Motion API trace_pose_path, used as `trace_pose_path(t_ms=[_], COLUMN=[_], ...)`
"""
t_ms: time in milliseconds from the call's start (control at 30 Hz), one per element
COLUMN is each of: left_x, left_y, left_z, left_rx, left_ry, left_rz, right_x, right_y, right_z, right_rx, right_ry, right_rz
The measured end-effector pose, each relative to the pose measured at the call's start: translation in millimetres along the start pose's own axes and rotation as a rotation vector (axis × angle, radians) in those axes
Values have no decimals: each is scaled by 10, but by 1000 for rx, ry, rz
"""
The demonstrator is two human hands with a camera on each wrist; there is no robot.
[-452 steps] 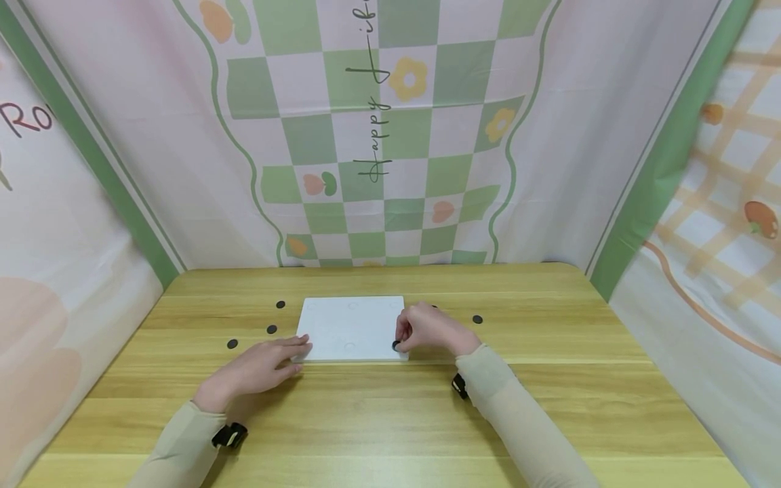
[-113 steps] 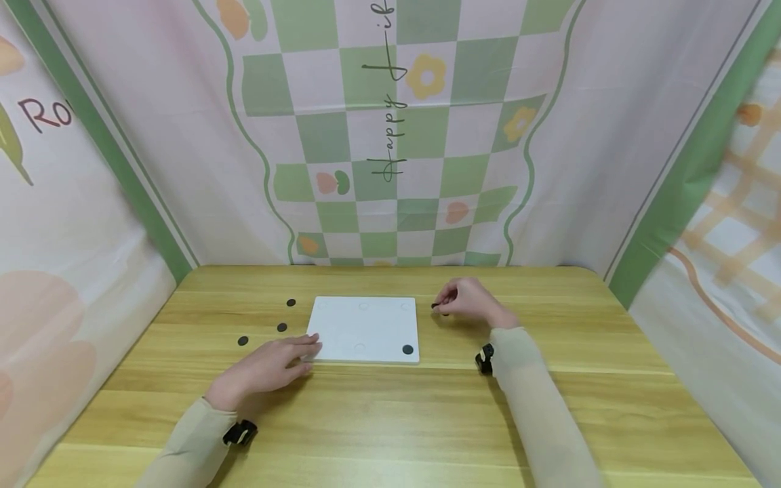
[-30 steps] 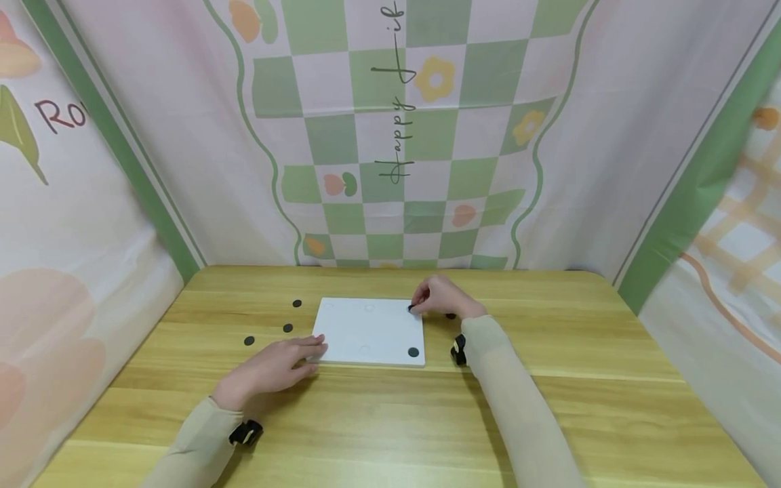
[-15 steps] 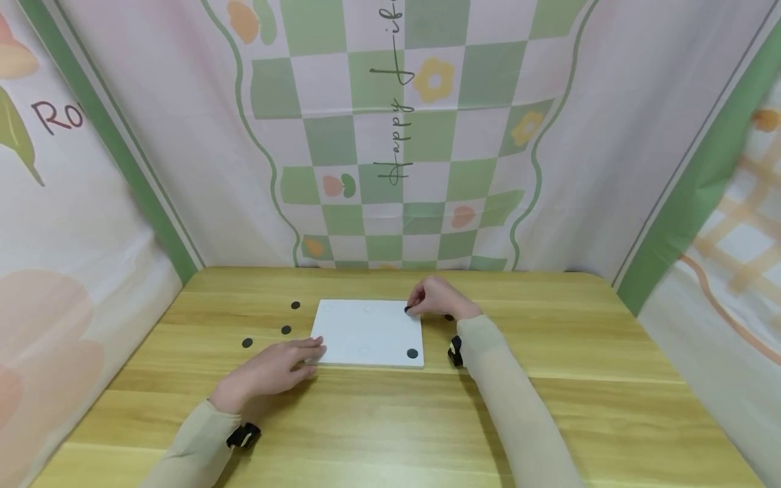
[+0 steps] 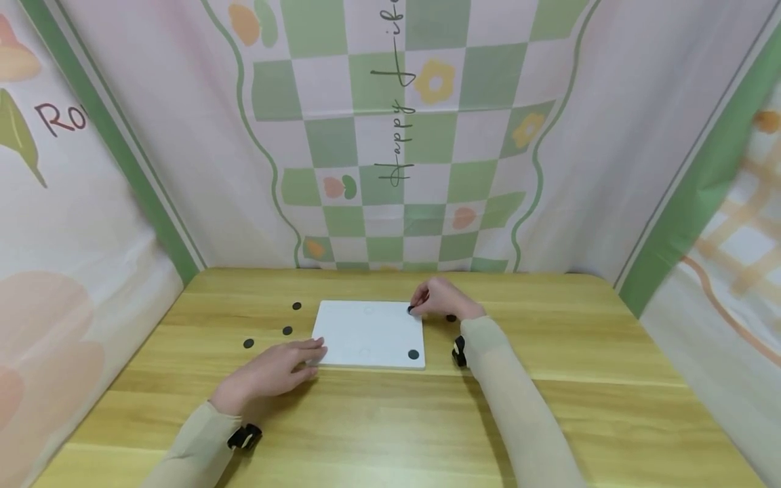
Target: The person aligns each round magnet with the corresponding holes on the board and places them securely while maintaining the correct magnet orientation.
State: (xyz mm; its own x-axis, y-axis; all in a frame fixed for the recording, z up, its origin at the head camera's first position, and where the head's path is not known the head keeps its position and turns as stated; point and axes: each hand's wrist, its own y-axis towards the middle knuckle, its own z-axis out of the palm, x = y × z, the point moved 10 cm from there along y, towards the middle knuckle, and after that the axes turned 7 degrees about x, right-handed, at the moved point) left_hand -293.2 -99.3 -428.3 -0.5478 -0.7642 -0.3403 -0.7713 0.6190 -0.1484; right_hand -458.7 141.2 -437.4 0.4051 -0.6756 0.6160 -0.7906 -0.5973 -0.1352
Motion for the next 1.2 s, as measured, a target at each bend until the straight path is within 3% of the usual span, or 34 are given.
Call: trace_pose_path(t_ms=[533, 767, 1200], left_x=[21, -1, -19], left_y=[-4, -17, -5], left_z=[27, -28, -14], left_rx=[4, -20, -17], left_ry=[2, 10, 11], left_rz=[-14, -5, 3], right_x=[52, 69, 14], right_y=[-34, -8, -17], right_z=[28, -7, 9], right_rx=[2, -15, -7], right_ry=[-14, -19, -20], right_rz=[-23, -37, -1])
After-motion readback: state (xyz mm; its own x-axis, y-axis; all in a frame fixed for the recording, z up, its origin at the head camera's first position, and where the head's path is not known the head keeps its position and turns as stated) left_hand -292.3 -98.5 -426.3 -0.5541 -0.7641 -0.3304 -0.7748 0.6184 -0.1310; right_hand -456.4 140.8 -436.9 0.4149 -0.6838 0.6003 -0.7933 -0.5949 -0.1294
